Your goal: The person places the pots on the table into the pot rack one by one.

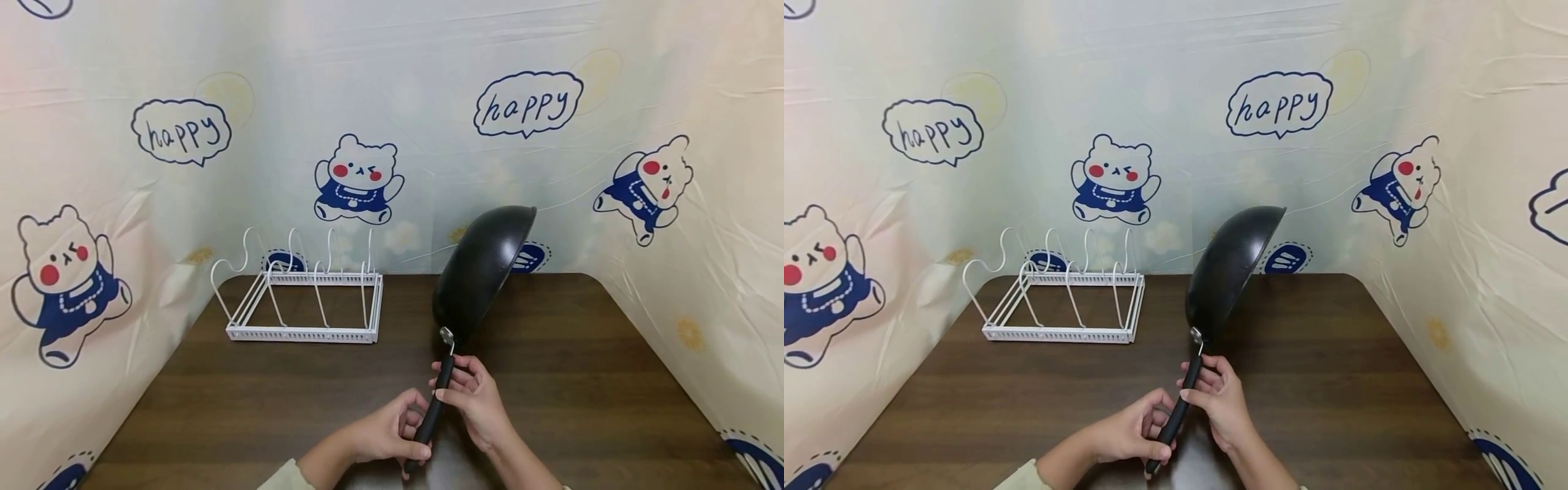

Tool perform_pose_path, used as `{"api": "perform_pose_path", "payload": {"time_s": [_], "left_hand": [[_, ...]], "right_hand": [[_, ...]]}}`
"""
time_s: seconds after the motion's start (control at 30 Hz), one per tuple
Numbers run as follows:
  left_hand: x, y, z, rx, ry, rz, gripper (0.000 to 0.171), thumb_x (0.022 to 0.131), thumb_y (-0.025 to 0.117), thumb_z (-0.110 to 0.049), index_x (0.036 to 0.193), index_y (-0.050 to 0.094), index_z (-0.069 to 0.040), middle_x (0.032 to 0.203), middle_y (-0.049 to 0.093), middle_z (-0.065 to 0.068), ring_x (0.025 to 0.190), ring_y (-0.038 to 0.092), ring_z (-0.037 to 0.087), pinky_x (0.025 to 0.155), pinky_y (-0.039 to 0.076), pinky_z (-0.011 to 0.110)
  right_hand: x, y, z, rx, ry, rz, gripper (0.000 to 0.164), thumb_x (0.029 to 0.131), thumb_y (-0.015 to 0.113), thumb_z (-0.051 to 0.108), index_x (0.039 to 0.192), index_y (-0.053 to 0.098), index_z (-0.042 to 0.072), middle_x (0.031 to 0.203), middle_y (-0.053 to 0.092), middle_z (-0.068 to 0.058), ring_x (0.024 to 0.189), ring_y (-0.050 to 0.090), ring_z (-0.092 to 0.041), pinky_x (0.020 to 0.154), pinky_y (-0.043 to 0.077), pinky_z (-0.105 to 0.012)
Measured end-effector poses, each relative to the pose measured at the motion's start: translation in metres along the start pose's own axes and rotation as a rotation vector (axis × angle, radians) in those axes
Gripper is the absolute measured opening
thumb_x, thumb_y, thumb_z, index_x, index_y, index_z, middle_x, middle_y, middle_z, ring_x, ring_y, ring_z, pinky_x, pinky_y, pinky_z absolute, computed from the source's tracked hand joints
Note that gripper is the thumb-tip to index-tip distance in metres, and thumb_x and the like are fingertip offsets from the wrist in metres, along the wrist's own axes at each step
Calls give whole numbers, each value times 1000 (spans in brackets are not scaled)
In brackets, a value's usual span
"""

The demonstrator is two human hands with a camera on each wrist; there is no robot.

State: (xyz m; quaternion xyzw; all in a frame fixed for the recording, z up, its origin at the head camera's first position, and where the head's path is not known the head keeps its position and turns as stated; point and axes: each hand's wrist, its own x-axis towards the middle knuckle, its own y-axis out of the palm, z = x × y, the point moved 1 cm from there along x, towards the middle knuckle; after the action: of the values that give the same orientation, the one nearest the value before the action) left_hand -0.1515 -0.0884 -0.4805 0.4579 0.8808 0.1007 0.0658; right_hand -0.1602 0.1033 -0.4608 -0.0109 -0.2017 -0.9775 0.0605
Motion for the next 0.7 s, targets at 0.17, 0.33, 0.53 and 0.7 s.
{"api": "perform_pose_path", "payload": {"time_s": [0.17, 0.33, 0.53, 0.7], "left_hand": [[1, 2, -2, 33, 10, -30, 53, 87, 72, -2, 120, 30, 0, 93, 61, 5, 76, 65, 15, 51, 55, 28], [2, 1, -6, 96, 35, -70, 52, 87, 71, 0, 120, 31, 1, 91, 60, 6, 75, 63, 14, 48, 54, 27], [0, -2, -14, 166, 53, -125, 54, 85, 73, 0, 120, 32, 0, 89, 59, 6, 72, 63, 13, 44, 52, 26], [-2, -3, -22, 183, 48, -157, 57, 84, 75, -2, 120, 31, 0, 91, 59, 12, 70, 63, 15, 42, 53, 29]], "right_hand": [[2, -2, -1, 26, -9, 14, 59, 72, 65, -22, 122, 39, -4, 123, 55, -33, 98, 66, -33, 85, 56, -36], [7, -4, -1, 33, -41, 75, 60, 74, 65, -20, 124, 36, -3, 124, 54, -32, 98, 67, -30, 86, 55, -37], [15, -1, 2, 42, -89, 183, 59, 77, 63, -19, 125, 34, -1, 125, 55, -28, 99, 66, -26, 87, 55, -37], [22, 3, 5, 53, -106, 263, 56, 80, 63, -17, 124, 35, 2, 126, 56, -24, 100, 65, -25, 88, 54, -37]]}}
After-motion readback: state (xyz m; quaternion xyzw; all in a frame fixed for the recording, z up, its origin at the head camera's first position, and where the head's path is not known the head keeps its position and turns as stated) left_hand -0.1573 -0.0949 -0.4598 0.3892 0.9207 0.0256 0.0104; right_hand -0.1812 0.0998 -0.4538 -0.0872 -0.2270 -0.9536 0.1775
